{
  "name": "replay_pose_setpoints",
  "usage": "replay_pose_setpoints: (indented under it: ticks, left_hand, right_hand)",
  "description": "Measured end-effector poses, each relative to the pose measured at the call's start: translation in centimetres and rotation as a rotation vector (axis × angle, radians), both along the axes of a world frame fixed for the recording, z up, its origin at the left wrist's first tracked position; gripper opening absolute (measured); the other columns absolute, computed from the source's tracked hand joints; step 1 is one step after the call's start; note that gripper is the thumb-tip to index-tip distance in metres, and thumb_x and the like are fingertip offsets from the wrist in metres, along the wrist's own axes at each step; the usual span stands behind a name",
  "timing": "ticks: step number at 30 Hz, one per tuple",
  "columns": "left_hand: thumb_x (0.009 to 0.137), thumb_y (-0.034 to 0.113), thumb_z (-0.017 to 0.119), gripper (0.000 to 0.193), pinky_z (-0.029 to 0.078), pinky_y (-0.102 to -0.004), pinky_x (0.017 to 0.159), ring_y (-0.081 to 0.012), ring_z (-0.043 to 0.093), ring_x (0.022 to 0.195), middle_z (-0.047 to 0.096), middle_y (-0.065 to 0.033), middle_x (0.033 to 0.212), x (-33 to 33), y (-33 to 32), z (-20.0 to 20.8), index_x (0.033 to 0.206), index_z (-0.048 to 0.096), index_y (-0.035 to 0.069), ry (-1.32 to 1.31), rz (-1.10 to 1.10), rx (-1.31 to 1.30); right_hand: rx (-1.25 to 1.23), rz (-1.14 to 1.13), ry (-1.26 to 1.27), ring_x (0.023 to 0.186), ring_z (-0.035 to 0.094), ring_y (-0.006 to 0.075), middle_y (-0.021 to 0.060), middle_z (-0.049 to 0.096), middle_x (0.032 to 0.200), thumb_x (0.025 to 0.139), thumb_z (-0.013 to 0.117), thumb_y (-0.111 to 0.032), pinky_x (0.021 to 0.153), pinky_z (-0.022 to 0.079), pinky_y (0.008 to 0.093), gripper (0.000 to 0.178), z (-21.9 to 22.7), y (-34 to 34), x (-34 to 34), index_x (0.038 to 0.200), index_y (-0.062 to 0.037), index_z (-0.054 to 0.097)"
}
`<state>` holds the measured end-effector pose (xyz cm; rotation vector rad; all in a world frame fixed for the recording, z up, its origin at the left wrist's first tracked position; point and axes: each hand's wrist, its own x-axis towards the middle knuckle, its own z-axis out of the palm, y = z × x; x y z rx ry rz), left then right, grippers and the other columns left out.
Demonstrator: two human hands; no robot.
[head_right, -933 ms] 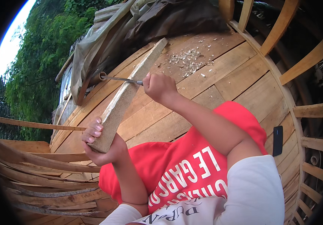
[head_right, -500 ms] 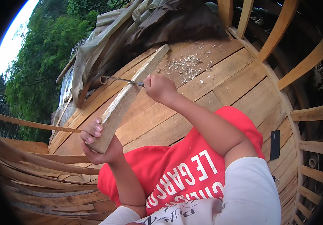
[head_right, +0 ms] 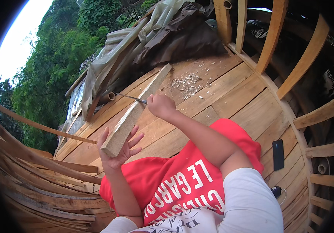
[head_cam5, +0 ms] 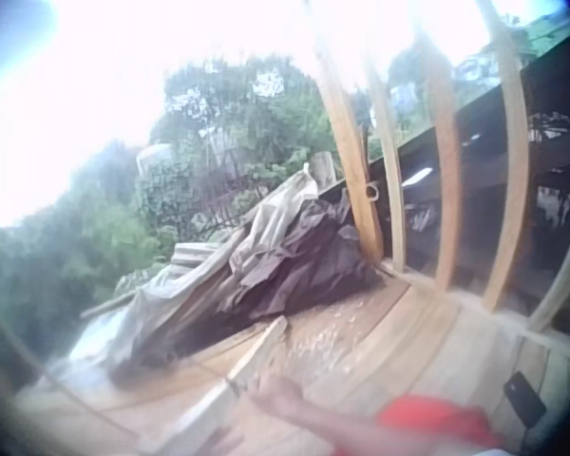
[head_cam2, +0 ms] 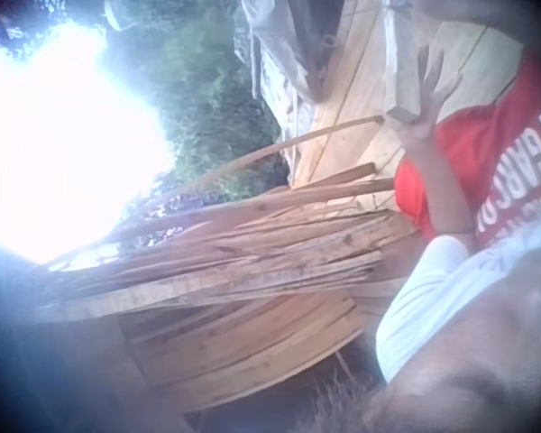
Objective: The person sits cross-legged on a wooden floor and uses a knife to carve a rectangular piece of wood. They hold the wood in their left hand and repeatedly shave off thin strips of wood with the knife in their right hand, creating a pile of wood shavings on the floor.
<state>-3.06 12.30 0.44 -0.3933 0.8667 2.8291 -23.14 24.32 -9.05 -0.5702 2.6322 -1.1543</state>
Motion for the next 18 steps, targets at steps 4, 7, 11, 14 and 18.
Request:
replay_pose_setpoints:
  ticks: [4, 7, 11, 14, 18]
  left_hand:
    - [0.088, 0.039, 0.056, 0.075, 0.056, -0.0339, 0.052, -0.0275, 0.061, 0.072, 0.046, -0.0190, 0.111, 2.3, -3.0, -3.3, 0.142, 0.028, -0.004, 0.117, -0.135, 0.260]
    - [0.086, 0.036, 0.056, 0.075, 0.046, -0.0258, 0.039, -0.0201, 0.056, 0.053, 0.046, -0.0160, 0.102, 2.8, -3.0, -3.6, 0.142, 0.028, -0.006, 0.069, -0.100, -0.046]
    - [0.079, 0.036, 0.058, 0.079, 0.043, -0.0238, 0.041, -0.0160, 0.049, 0.048, 0.048, -0.0158, 0.103, 2.2, -3.5, -4.2, 0.141, 0.033, -0.005, 0.120, -0.125, -0.270]
    - [0.075, 0.037, 0.058, 0.082, 0.041, -0.0231, 0.042, -0.0141, 0.048, 0.048, 0.047, -0.0157, 0.104, 0.7, -4.1, -5.5, 0.141, 0.034, -0.004, 0.208, -0.155, -0.289]
    - [0.074, 0.037, 0.058, 0.084, 0.039, -0.0242, 0.054, -0.0124, 0.048, 0.059, 0.048, -0.0133, 0.111, -1.8, -5.0, -8.0, 0.144, 0.033, -0.002, 0.203, -0.212, -0.245]
  right_hand:
    - [0.062, 0.060, -0.052, 0.091, 0.067, 0.0452, 0.0279, 0.069, 0.093, 0.099, 0.033, -0.033, 0.086, 0.051, 0.0528, 0.054, 1.0, 0.8, 0.4, 0.090, 0.0030, 0.072]
    - [0.076, 0.087, -0.045, 0.093, 0.066, 0.0441, 0.0275, 0.069, 0.096, 0.100, 0.031, -0.035, 0.087, 0.050, 0.0523, 0.056, 1.7, 1.2, 0.9, 0.092, 0.0023, 0.072]
    - [0.047, 0.101, -0.060, 0.095, 0.066, 0.0438, 0.0277, 0.069, 0.096, 0.103, 0.029, -0.040, 0.088, 0.050, 0.0521, 0.061, 2.8, 1.7, 1.0, 0.093, 0.0025, 0.072]
    - [0.000, 0.112, -0.033, 0.095, 0.065, 0.0450, 0.0275, 0.069, 0.095, 0.103, 0.029, -0.043, 0.087, 0.050, 0.0523, 0.063, 2.8, 2.4, -0.3, 0.093, 0.0022, 0.071]
    - [-0.030, 0.161, -0.026, 0.095, 0.065, 0.0458, 0.0278, 0.068, 0.094, 0.103, 0.030, -0.049, 0.086, 0.050, 0.0524, 0.065, 0.9, 2.9, -2.6, 0.091, 0.0005, 0.071]
